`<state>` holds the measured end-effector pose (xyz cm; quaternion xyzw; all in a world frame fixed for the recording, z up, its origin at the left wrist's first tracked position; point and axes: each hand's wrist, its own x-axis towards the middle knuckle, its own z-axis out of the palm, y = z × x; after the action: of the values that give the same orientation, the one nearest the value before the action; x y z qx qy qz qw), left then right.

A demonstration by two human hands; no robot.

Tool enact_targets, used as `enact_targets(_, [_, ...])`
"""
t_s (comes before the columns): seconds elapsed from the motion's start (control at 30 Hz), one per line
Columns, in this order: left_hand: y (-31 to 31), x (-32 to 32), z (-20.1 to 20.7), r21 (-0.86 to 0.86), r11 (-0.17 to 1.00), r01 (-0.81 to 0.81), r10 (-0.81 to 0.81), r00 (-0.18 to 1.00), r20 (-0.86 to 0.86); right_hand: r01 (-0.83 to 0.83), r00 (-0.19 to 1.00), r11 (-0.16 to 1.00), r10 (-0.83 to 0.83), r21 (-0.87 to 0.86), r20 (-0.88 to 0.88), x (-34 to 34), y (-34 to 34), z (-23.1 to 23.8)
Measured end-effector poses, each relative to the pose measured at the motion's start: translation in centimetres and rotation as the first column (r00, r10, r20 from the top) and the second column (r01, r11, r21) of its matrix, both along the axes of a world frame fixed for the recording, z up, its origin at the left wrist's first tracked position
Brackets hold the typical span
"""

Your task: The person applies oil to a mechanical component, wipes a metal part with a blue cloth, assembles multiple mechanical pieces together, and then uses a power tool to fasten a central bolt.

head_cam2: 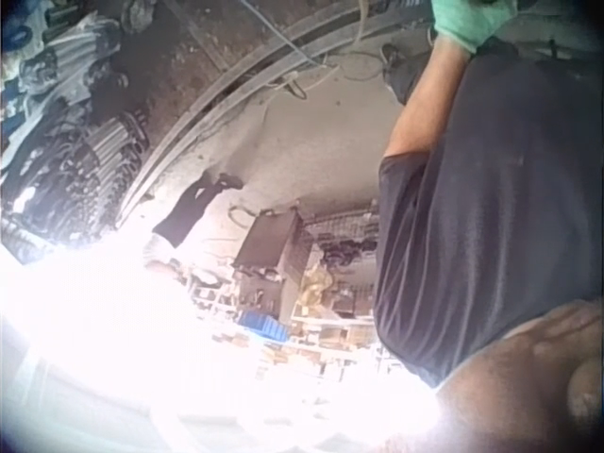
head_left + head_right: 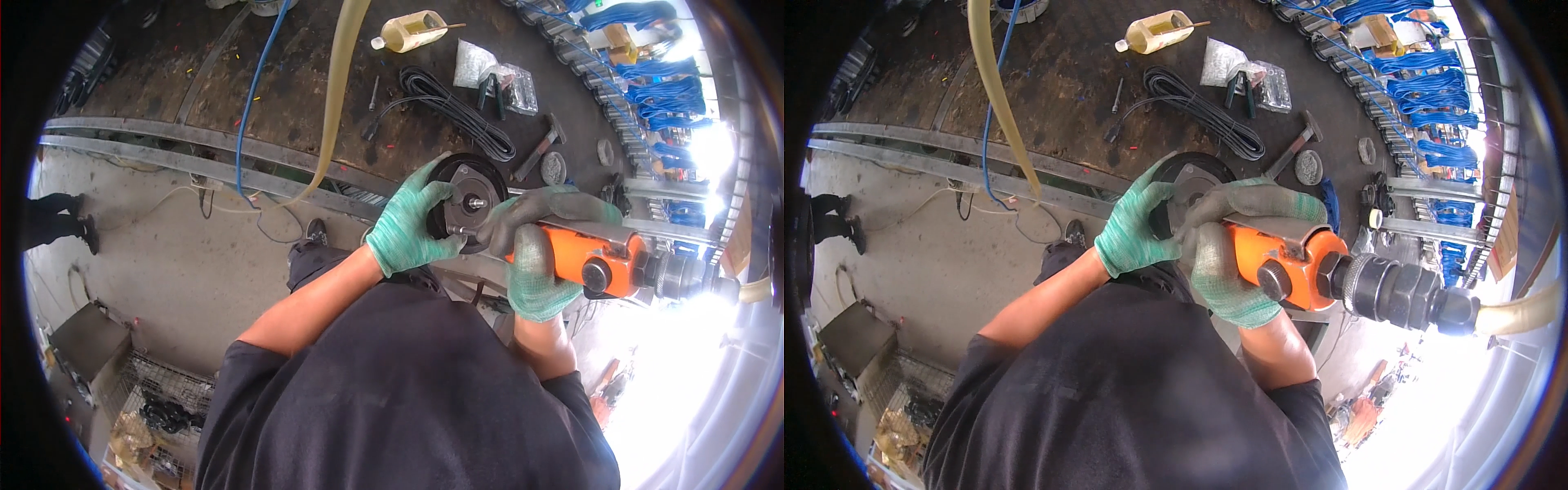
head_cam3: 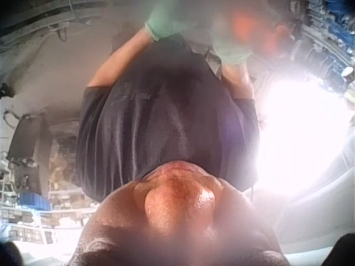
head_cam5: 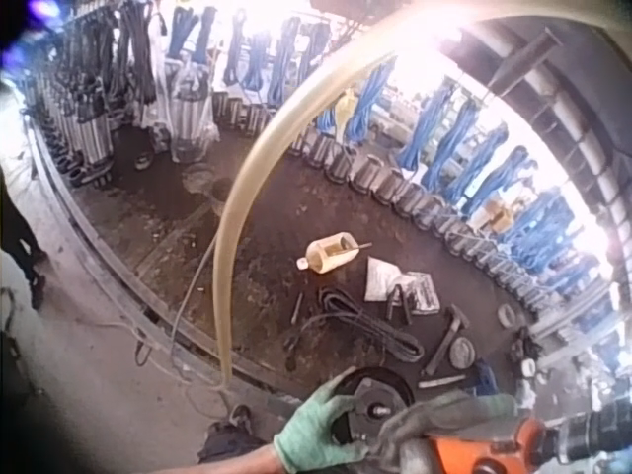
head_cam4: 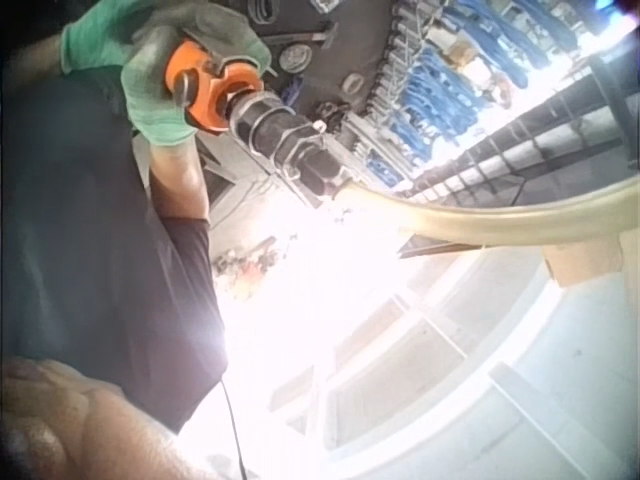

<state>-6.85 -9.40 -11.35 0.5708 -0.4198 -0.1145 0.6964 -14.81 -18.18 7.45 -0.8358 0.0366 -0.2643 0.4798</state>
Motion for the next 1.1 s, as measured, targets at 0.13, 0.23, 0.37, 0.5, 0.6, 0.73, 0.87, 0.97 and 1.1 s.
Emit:
enact_targets(0.13, [0.0, -0.1, 0.1, 0.003, 1.0, 0.028, -0.028, 0.999, -0.035, -0.002, 0.999, 0.995, -0.002, 0.097, 0.036, 0.1, 0.1, 0.3])
enact_targets(0.23, [-0.1, -0.2, -0.1, 0.036, 0.999, 0.029, -0.028, 0.999, -0.033, 0.07, 0.998, 0.994, -0.069, 0.086, -0.01, -0.1, 0.5, 0.5])
enact_targets(0.37, [-0.1, -0.3, -0.3, 0.014, 1.0, 0.004, -0.004, 1.0, -0.009, 0.078, 0.997, 0.988, -0.074, 0.133, -0.029, 0.5, 0.5, 1.0])
enact_targets(0.5, [0.2, -0.3, 0.0, 0.062, 0.998, 0.005, -0.005, 1.0, -0.005, -0.06, 0.991, 0.984, 0.039, 0.17, 0.125, 1.3, -1.2, 3.2])
enact_targets(0.6, [0.3, -0.2, -0.2, 0.088, 0.996, 0.023, -0.024, 1.0, 0.01, -0.098, 0.936, 0.956, -0.005, 0.275, 0.352, 3.1, -2.4, 2.9])
enact_targets(0.73, [0.1, -0.2, -0.2, 0.134, 0.99, 0.039, -0.04, 0.999, 0.008, 0.055, 0.915, 0.945, -0.176, 0.321, 0.362, 4.5, -3.7, 0.4])
enact_targets(0.87, [0.0, -0.2, -0.1, 0.116, 0.992, 0.05, -0.051, 0.999, 0.005, 0.048, 0.94, 0.954, -0.143, 0.295, 0.311, 5.0, -5.2, -0.8])
enact_targets(0.97, [0.0, -0.2, -0.1, 0.088, 0.995, 0.039, -0.04, 0.999, 0.002, 0.036, 0.952, 0.953, -0.124, 0.3, 0.28, 5.2, -5.1, -0.9])
enact_targets(1.1, [0.2, -0.1, 0.0, 0.077, 0.996, 0.047, -0.046, 0.999, -0.019, 0.083, 0.964, 0.968, -0.138, 0.237, 0.227, 5.7, -4.3, -0.8])
